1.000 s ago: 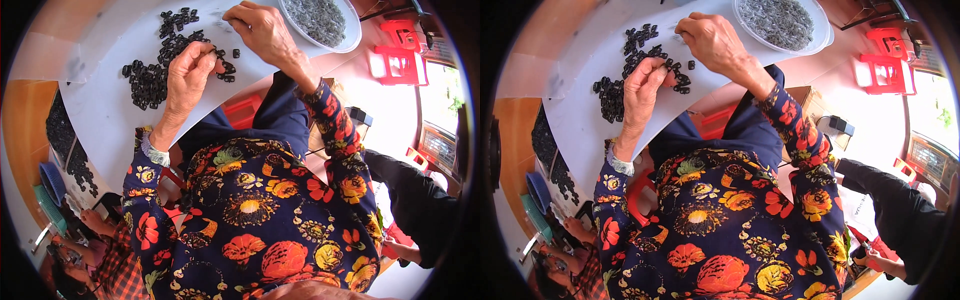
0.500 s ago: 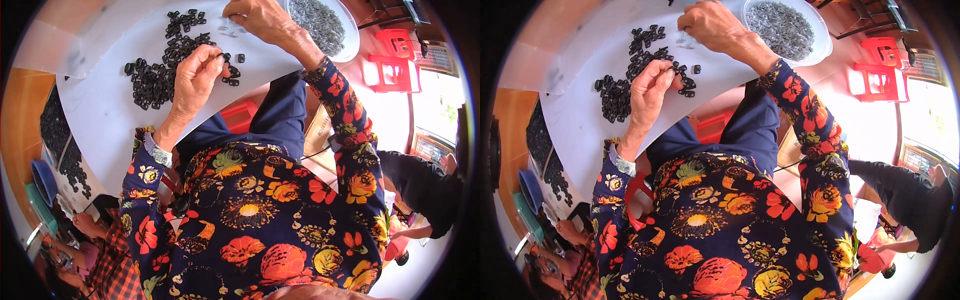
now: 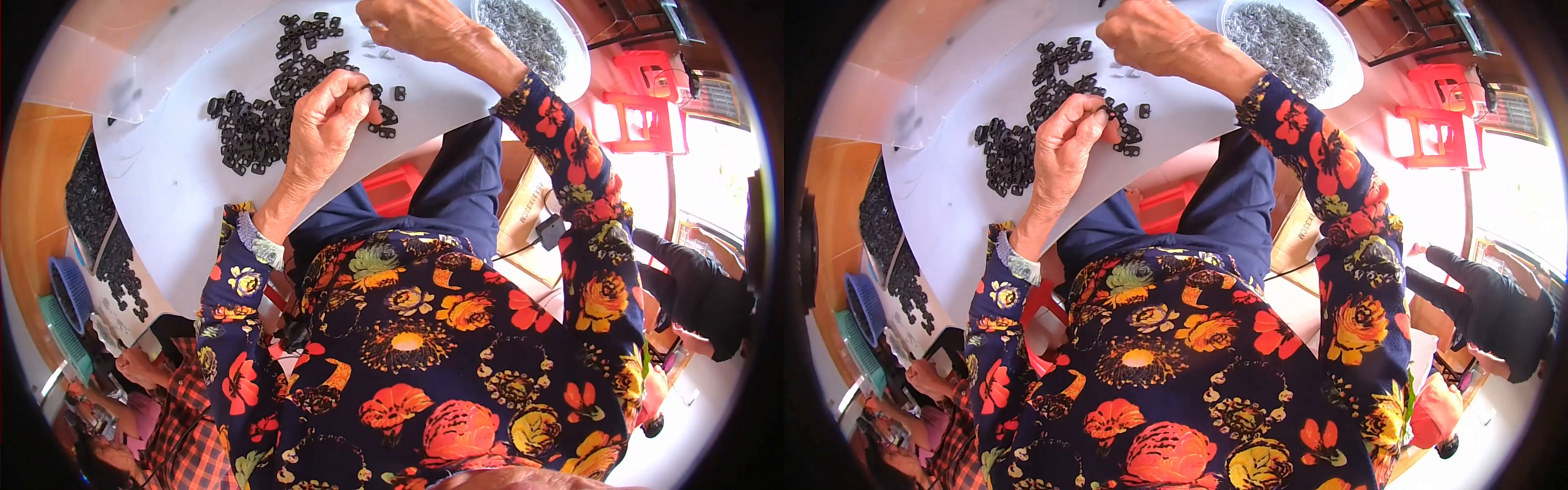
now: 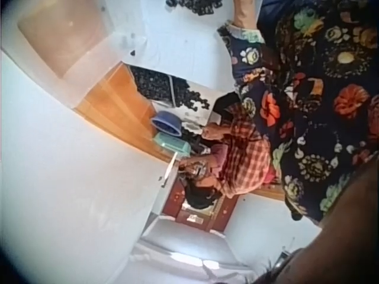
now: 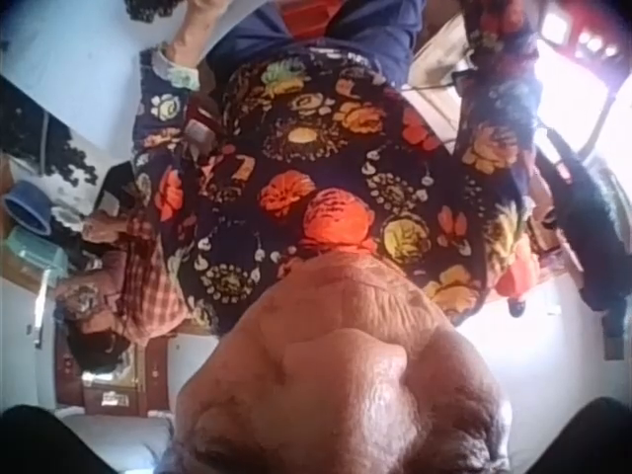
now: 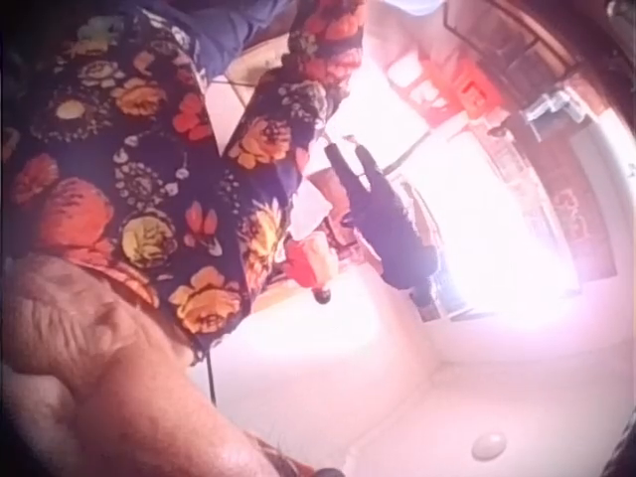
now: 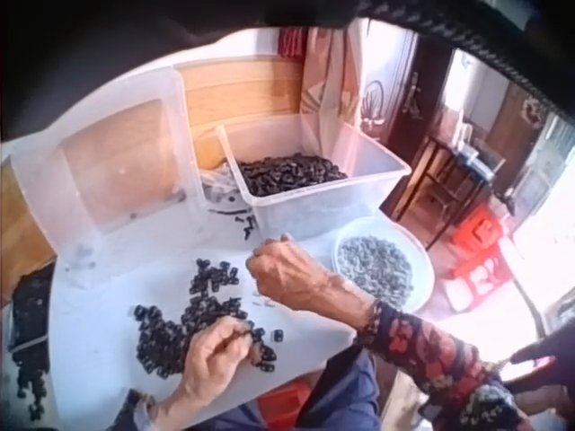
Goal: The person assembles small plastic components by inserting metal pins into the plastic pieces by hand.
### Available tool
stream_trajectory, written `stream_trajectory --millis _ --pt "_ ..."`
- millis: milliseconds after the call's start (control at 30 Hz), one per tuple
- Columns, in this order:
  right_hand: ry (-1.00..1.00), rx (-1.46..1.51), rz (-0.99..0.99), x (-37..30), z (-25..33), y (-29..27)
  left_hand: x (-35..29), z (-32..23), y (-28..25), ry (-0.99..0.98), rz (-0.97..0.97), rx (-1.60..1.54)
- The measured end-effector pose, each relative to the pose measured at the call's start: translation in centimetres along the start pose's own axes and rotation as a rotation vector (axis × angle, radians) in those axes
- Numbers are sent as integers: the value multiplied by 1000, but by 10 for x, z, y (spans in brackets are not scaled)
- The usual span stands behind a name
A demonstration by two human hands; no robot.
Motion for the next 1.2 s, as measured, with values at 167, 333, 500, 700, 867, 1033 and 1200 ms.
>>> stream_trajectory --millis 167,333,500,700,867,1033,1200 --pt "330 543 -314 -32 -2 -40 0 11 -3 -44 -35 -118" --pt "689 904 -353 -92 -12 5 5 8 0 -126 -19 -137" --pt "671 1200 -423 -99 -16 12 18 -1 7 -54 10 -93" --pt "614 1362 -470 -99 -16 20 22 0 15 -32 37 -17" --pt "536 1376 -501 -94 -10 15 21 0 16 -39 44 -19" --pt "536 1413 -526 -95 -11 19 20 0 20 -38 47 -11" --pt "547 1381 -593 -99 -13 17 20 -1 18 -16 15 -67"
Point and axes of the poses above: each hand's wrist, its own x-axis towards the middle knuckle, its own y-axis out of the palm, z = x × y, the point moved 10 cm from there along x, towards the middle knuckle, and after that the axes turned 14 degrees about x, right-handed, at the moved point
